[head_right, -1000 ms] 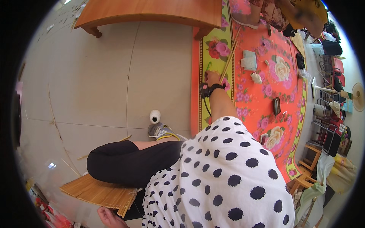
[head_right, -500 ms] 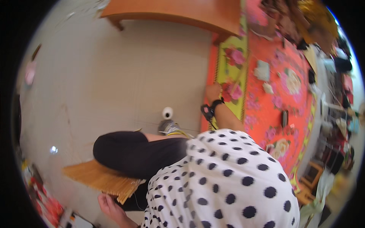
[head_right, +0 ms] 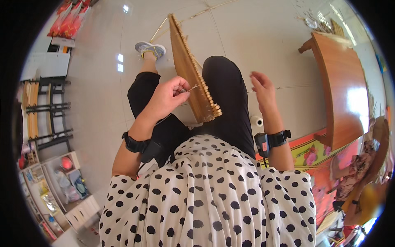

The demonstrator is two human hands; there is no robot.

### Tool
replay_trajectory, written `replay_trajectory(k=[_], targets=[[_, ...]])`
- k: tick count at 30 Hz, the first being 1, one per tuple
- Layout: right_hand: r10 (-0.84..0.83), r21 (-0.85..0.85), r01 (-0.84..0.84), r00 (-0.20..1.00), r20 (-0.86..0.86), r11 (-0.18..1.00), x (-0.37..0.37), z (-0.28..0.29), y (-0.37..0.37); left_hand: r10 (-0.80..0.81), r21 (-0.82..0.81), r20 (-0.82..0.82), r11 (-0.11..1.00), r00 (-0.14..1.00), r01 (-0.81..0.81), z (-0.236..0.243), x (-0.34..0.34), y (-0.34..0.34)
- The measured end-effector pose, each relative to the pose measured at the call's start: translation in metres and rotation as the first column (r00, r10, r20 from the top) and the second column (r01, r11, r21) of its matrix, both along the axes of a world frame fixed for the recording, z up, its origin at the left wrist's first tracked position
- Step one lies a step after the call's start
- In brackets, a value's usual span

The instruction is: The person sits on the floor and weaves a thin white string through the edge of a rectangular bamboo mat. They repeatedly thread the string through the bamboo slats, pull it tight, and adjust the mat's position to continue the weaving process.

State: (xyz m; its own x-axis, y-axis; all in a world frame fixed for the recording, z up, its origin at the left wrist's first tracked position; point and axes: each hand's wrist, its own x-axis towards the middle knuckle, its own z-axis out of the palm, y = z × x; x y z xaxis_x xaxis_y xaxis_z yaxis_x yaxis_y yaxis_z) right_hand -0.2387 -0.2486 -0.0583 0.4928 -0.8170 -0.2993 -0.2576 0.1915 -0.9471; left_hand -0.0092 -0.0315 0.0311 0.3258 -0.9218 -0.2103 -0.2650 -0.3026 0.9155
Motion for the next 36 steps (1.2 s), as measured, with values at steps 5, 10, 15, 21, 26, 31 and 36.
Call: replay_trajectory(k=[5,10,15,21,26,31,36], targets=[[0.296,0.039,-0.305,0.942,0.156,0.952,0.033,0.068,0.029,-0.006,-0.020,0.284,1.000,0.959,0.012,0.005,0.039,0.080],[0.284,0.089,-0.292,0.954,0.094,0.952,0.022,0.078,0.048,0.456,-0.076,0.321,0.886,0.830,-0.457,-0.006,0.069,0.200],[0.313,0.175,-0.339,0.936,0.158,0.925,0.003,0.070,0.030,0.661,-0.003,0.356,0.708,0.661,-0.706,-0.095,0.057,0.331],[0.331,0.093,-0.328,0.943,-0.020,0.940,0.029,0.101,0.020,0.704,0.248,0.216,0.631,0.677,-0.735,-0.202,-0.015,0.386],[0.395,0.071,-0.389,0.908,-0.139,0.918,0.037,0.136,0.022,0.685,0.310,0.206,0.631,0.698,-0.711,-0.235,-0.023,0.366],[0.398,0.034,-0.404,0.879,-0.262,0.914,0.042,0.152,0.022,0.669,0.148,0.309,0.668,0.676,-0.729,-0.272,-0.017,0.342],[0.388,-0.121,-0.458,0.843,-0.372,0.880,0.048,0.180,0.045,0.482,0.027,0.202,0.867,0.852,-0.497,-0.268,-0.001,0.311]])
